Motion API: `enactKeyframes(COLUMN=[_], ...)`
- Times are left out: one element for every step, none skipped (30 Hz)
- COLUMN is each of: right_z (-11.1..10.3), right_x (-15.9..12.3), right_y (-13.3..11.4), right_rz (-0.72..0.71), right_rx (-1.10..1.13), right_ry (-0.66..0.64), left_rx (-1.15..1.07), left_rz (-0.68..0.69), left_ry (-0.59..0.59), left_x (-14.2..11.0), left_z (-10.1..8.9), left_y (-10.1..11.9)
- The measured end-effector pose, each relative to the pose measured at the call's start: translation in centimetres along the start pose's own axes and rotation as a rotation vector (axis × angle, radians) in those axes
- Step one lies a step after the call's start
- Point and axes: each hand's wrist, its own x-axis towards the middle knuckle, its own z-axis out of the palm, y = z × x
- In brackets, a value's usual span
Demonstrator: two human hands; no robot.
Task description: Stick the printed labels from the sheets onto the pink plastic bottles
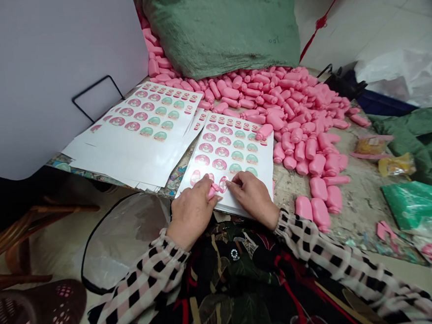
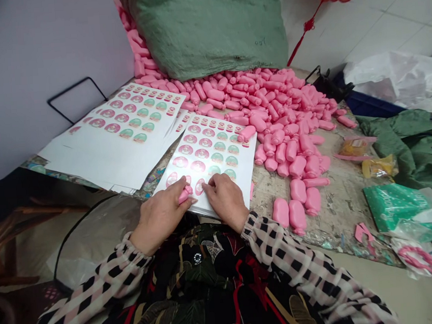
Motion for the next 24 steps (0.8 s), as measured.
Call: enactKeyframes(right_z=[-0.1, -0.2, -0.3, -0.4, -0.5, -0.5, -0.6, -0.6, -0.6, -0.6, -0.6, -0.6, -0.6, -0.5, -0.5, -0.5, -0.5, -0.5, -0.6, -0.6, -0.7, -0.8, -0.9, -1.0], right_x=[0.2, 0.3, 0.5, 0.6, 0.8, 0.9, 1.0, 1.1, 1.2, 1.2, 1.2, 1.2, 1.2, 1.2, 1.2, 1.2, 1.2, 1.2, 1.2, 1.2, 1.3, 1.4, 1.4, 1.5], right_y=[-0.2, -0.4, -0.5, -0.6, -0.6, -0.6, -0.6, -0.6, -0.5, -0.4, -0.4, -0.3, -0.2, -0.2, -0.1, -0.1, -0.1, -0.1, 0.0, -0.1, -0.1, -0.2, -0.2, -0.3], right_rz=[0.03, 0.057, 0.081, 0.1, 0.114, 0.123, 0.13, 0.135, 0.137, 0.137, 0.133, 0.128, 0.12, 0.113, 0.107, 0.105, 0.105, 0.106, 0.106, 0.104, 0.101, 0.096, 0.09, 0.083], right_rx=[-0.01, -0.014, -0.013, -0.006, 0.004, 0.017, 0.029, 0.04, 0.048, 0.055, 0.058, 0.059, 0.059, 0.06, 0.062, 0.064, 0.066, 0.068, 0.069, 0.069, 0.068, 0.065, 0.061, 0.056], right_ry=[-0.004, -0.01, -0.016, -0.023, -0.032, -0.041, -0.049, -0.058, -0.064, -0.068, -0.068, -0.065, -0.061, -0.058, -0.055, -0.057, -0.061, -0.064, -0.067, -0.068, -0.067, -0.063, -0.059, -0.058], left_rx=[-0.007, -0.012, -0.014, -0.014, -0.011, -0.009, -0.01, -0.016, -0.027, -0.041, -0.054, -0.061, -0.058, -0.045, -0.024, 0.002, 0.029, 0.054, 0.076, 0.094, 0.11, 0.123, 0.132, 0.138], left_rz=[-0.005, -0.009, -0.011, -0.009, -0.006, -0.002, 0.003, 0.016, 0.039, 0.071, 0.11, 0.147, 0.176, 0.194, 0.203, 0.207, 0.21, 0.215, 0.22, 0.223, 0.221, 0.217, 0.213, 0.207], left_ry=[-0.004, -0.007, -0.008, -0.007, -0.003, 0.003, 0.011, 0.018, 0.018, 0.011, -0.004, -0.025, -0.048, -0.072, -0.093, -0.111, -0.126, -0.136, -0.142, -0.143, -0.139, -0.132, -0.127, -0.123], left_x=[0.0, 0.1, 0.1, 0.1, 0.1, 0.0, -0.2, -0.4, -0.7, -1.0, -1.3, -1.7, -2.0, -2.2, -2.4, -2.4, -2.5, -2.5, -2.5, -2.4, -2.4, -2.4, -2.5, -2.5], left_z=[0.0, -0.1, -0.1, -0.1, -0.2, -0.1, 0.0, 0.1, 0.2, 0.5, 0.7, 0.9, 1.2, 1.4, 1.6, 1.7, 1.8, 1.9, 1.9, 1.9, 1.9, 1.9, 1.9, 1.9], left_y=[0.0, 0.0, 0.0, 0.0, 0.0, 0.0, 0.0, 0.0, 0.0, 0.1, 0.1, 0.2, 0.3, 0.5, 0.6, 0.7, 0.8, 0.9, 1.0, 1.1, 1.1, 1.1, 1.2, 1.2])
